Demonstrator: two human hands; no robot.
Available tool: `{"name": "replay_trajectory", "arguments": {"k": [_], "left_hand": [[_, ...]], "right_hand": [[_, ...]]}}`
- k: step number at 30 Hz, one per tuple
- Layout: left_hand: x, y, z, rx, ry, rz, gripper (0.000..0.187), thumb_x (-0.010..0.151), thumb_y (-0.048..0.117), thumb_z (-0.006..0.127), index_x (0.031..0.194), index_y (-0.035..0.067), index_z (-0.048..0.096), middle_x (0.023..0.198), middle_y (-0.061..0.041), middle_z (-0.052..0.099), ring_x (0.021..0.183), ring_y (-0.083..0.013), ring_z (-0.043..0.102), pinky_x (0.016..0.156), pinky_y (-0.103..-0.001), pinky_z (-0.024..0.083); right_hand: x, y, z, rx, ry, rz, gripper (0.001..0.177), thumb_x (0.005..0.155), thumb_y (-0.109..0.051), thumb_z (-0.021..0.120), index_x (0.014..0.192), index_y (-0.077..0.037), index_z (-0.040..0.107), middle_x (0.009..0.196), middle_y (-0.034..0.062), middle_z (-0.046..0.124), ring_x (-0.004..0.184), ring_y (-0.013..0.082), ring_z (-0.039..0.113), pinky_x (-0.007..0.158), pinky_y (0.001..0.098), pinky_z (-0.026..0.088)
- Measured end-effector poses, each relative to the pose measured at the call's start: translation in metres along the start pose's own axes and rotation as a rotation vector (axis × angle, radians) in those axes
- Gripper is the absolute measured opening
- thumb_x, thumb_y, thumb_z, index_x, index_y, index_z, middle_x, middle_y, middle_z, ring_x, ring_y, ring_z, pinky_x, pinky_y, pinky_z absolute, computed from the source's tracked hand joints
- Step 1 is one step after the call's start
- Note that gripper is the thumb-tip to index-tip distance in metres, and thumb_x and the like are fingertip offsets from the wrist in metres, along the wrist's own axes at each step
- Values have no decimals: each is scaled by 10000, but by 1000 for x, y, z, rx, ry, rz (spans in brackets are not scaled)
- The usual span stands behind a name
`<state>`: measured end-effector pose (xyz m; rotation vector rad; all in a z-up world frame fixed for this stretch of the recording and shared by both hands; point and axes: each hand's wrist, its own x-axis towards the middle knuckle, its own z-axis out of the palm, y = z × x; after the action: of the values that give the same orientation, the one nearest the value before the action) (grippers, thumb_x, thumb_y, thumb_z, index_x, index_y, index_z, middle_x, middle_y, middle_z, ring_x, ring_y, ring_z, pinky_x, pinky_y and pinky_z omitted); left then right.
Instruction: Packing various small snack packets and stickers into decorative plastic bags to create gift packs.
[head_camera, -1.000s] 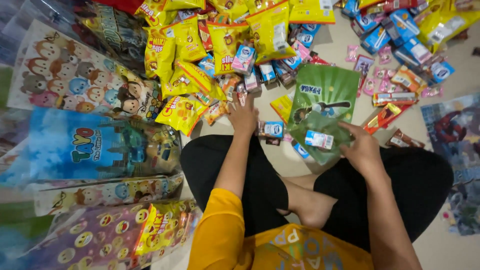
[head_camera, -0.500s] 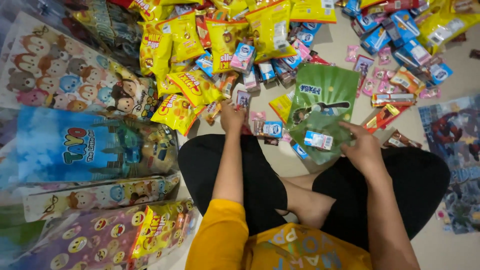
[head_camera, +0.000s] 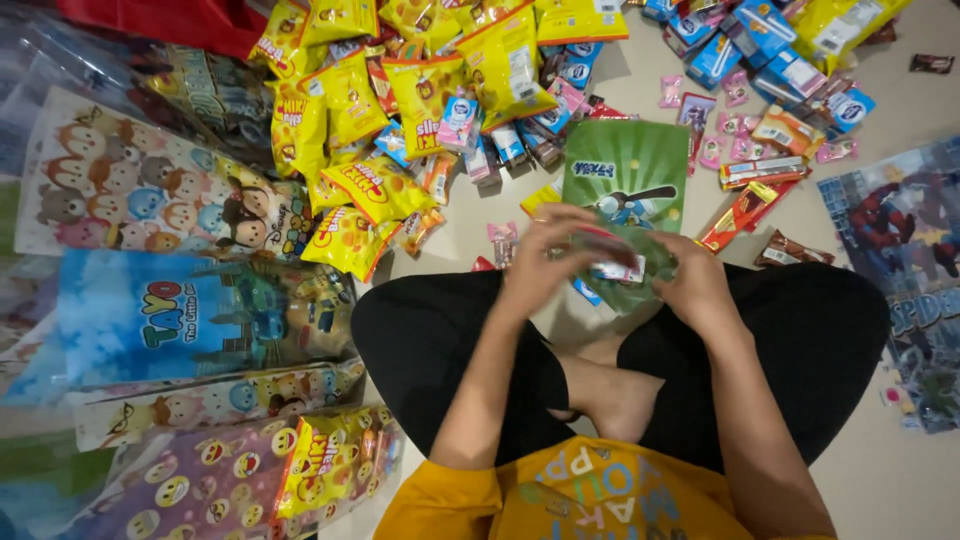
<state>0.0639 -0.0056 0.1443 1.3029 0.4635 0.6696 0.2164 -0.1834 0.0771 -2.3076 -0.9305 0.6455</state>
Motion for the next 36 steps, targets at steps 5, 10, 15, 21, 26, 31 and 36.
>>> {"name": "replay_trajectory", "arguments": {"k": [5,10,15,21,26,31,36], "left_hand": [[10,-56,16,1365,-204,582,103,808,373,788,833,328,699,788,118,642,876,-124,576,858,-373,396],[26,-119,27,1469,-257,774,119,748,156,766,657,200,702,677,-21,661,747,-232,575,782,-443,399],[32,-137,37,1469,-232,897,89,665,56,741,643,137,714,605,-97,635,646,-302,568,727,-473,387],[37,-82,-22,1232,-110,705,119,910,348,686,925,233,717,799,-22,708,769,-260,670,726,-437,439],[34,-33,-133,1216,179,-126,222,956,241,666,1158,165,720,997,-182,741,976,-424,699,855,-536,538],[35,-110,-227,1457,131,-792,712,920,431,692,1501,206,348,1545,-146,387,1407,-412,361,1022,-709,364],[53,-126,-224,1304,118,-1062,728,978,162,468,1608,282,122,1705,-83,126,1500,-484,178,1063,-857,183]], "right_hand": [[2,12,0,67,1,7,750,677,12,773,1393,-184,669,1288,102,699,1219,382,626,1034,483,504],[4,10,5,66,18,-11,759,671,13,776,1396,-187,672,1274,111,707,1203,389,633,1021,491,511],[4,6,1,44,5,-24,750,683,-3,767,1403,-190,666,1273,127,705,1192,415,629,1013,522,505],[1,-5,-9,39,-29,2,771,701,16,777,1430,-198,650,1310,138,693,1193,416,631,999,498,519],[3,0,-10,-24,-62,18,822,707,-8,785,1471,-263,623,1343,113,677,1164,389,648,991,496,527],[-7,-26,-27,58,-105,-17,721,791,11,697,1476,-181,583,1473,124,594,1294,289,574,1028,383,433],[-12,-26,-31,7,-124,12,678,842,-11,733,1480,-173,572,1502,147,557,1360,303,521,1097,418,405]]}}
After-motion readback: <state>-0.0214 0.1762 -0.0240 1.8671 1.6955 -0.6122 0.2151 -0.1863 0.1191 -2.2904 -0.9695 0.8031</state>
